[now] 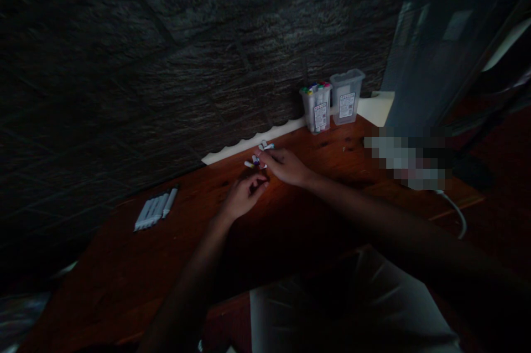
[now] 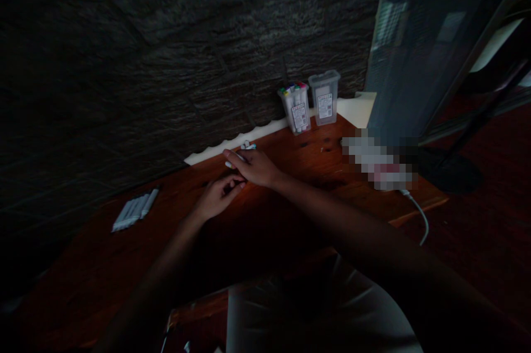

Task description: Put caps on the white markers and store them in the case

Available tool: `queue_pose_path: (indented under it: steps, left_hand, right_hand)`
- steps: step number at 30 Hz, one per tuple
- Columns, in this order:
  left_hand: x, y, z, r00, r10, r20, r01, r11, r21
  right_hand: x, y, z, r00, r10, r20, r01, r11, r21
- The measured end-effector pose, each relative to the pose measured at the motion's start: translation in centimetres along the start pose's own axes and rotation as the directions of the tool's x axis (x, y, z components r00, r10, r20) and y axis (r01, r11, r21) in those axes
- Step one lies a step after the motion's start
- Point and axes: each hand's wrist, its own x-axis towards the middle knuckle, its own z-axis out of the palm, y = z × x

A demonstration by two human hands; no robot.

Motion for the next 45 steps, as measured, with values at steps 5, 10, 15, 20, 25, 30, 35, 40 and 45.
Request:
queue_pose_path:
  steps: [5, 10, 15, 20, 25, 30, 35, 40, 45]
  left_hand:
    - [0.0, 0.0, 0.0, 1.0, 0.013, -0.002, -0.013, 1.0, 0.015]
    - [0.0, 0.0, 0.0, 0.999, 0.03, -0.011, -0.03, 0.999, 0.035]
    - [0.0, 0.1, -0.1, 1.0, 0.026, -0.007, -0.026, 0.999, 0.037]
    - [-0.1, 0.4, -0.2, 0.999, 0.031, -0.009, -0.03, 0.998, 0.049]
    - [0.0, 0.5, -0.2, 1.0, 0.021, -0.001, -0.02, 0.997, 0.073]
    - [0.0, -0.4, 0.1, 1.0, 0.016, 0.015, -0.018, 0.991, 0.132]
    - [-0.1, -0.5, 0.2, 0.999, 0.034, 0.023, -0.037, 0.992, 0.124]
    - [0.0, 0.2, -0.1, 0.999, 0.03, -0.011, -0.028, 0.988, 0.152]
    - [-0.1, 0.1, 0.0, 0.999, 0.049, -0.019, -0.046, 0.99, 0.131]
  right_hand:
    - [-0.3, -0.2, 0.1, 0.999, -0.012, 0.05, 0.013, 1.0, -0.015]
    - [-0.4, -0.2, 0.3, 0.996, -0.001, 0.09, 0.006, 0.999, -0.053]
    - [-0.4, -0.1, 0.4, 0.996, -0.025, 0.081, 0.029, 0.998, -0.06]
    - [-0.5, -0.2, 0.6, 0.993, -0.057, 0.104, 0.063, 0.996, -0.062]
    - [-0.7, 0.1, 1.0, 0.987, -0.079, 0.136, 0.092, 0.991, -0.092]
    - [-1.0, 0.9, 1.4, 0.974, -0.065, 0.216, 0.091, 0.99, -0.111]
    - [-1.0, 1.0, 1.3, 0.967, -0.041, 0.25, 0.063, 0.995, -0.083]
    - [-0.8, 0.6, 0.9, 0.975, -0.025, 0.221, 0.044, 0.996, -0.079]
    - [-0.8, 0.4, 0.8, 0.973, -0.046, 0.228, 0.078, 0.988, -0.137]
